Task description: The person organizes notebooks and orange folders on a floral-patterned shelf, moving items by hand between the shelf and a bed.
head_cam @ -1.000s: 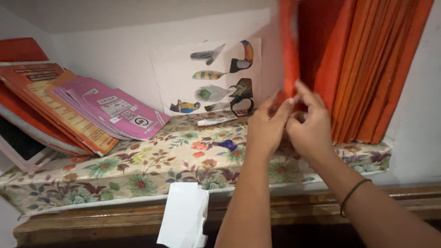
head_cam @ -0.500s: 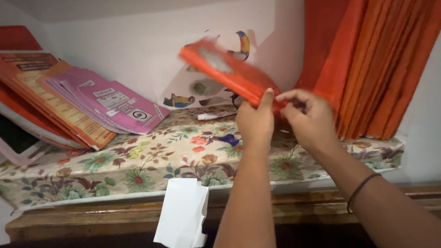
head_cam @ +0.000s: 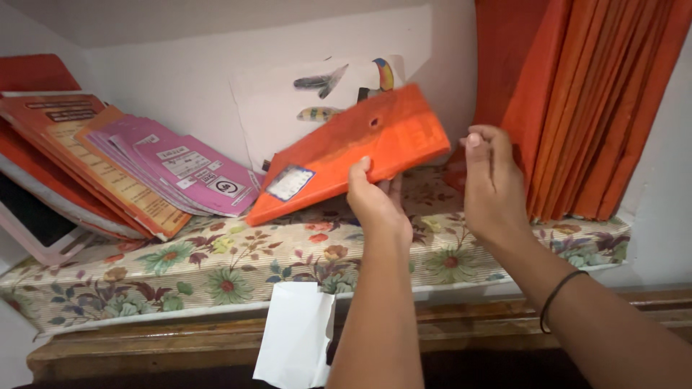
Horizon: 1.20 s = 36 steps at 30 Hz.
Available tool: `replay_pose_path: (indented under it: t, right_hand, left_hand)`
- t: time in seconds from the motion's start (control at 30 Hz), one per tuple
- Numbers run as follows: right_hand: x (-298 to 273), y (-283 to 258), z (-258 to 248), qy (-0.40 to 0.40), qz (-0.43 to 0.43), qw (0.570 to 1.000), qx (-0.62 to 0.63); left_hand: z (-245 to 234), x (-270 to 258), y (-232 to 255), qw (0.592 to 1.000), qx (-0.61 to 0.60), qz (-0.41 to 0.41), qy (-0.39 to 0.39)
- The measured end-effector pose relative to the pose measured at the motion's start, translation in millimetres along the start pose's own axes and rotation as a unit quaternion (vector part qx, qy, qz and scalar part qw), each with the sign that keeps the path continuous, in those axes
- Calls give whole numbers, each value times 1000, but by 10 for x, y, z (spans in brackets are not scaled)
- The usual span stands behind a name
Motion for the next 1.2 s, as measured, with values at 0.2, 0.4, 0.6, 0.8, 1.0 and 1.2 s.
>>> replay_pose_path:
  t: [0.2,0.4,0.6,0.8,1.0,1.2]
  right_hand:
    - [7,34,-38,12,-3,1000,-14]
    - [13,276,102,-127,-40,942,309]
    - [-15,613,103,-143,13,942,303]
    - [-62,883,145,-109,147,929,322]
    - [-6,1078,66,-103,156,937,296]
    - [92,1361,66,-174,7,949,264]
  left_hand:
    - [295,-222,9,986,-65,-67,-137]
    - [451,-346,-77,952,-115,-142,-245]
    - [418,-356,-242,933,-77,-197,-290]
    - [228,85,-325,946,-94,-139,-276]
    - [364,-371,-251,953,35,-185,-238]
    - [410,-545,-125,948,21,-200,-246]
Point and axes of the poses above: each hand's wrist, its own x-axis towards the middle knuckle, its own z-axis out of the palm, y = z × x, the point moved 9 cm from there along x, towards the middle knuckle, and after that the axes turned 7 degrees about z, right-handed, at the moved point
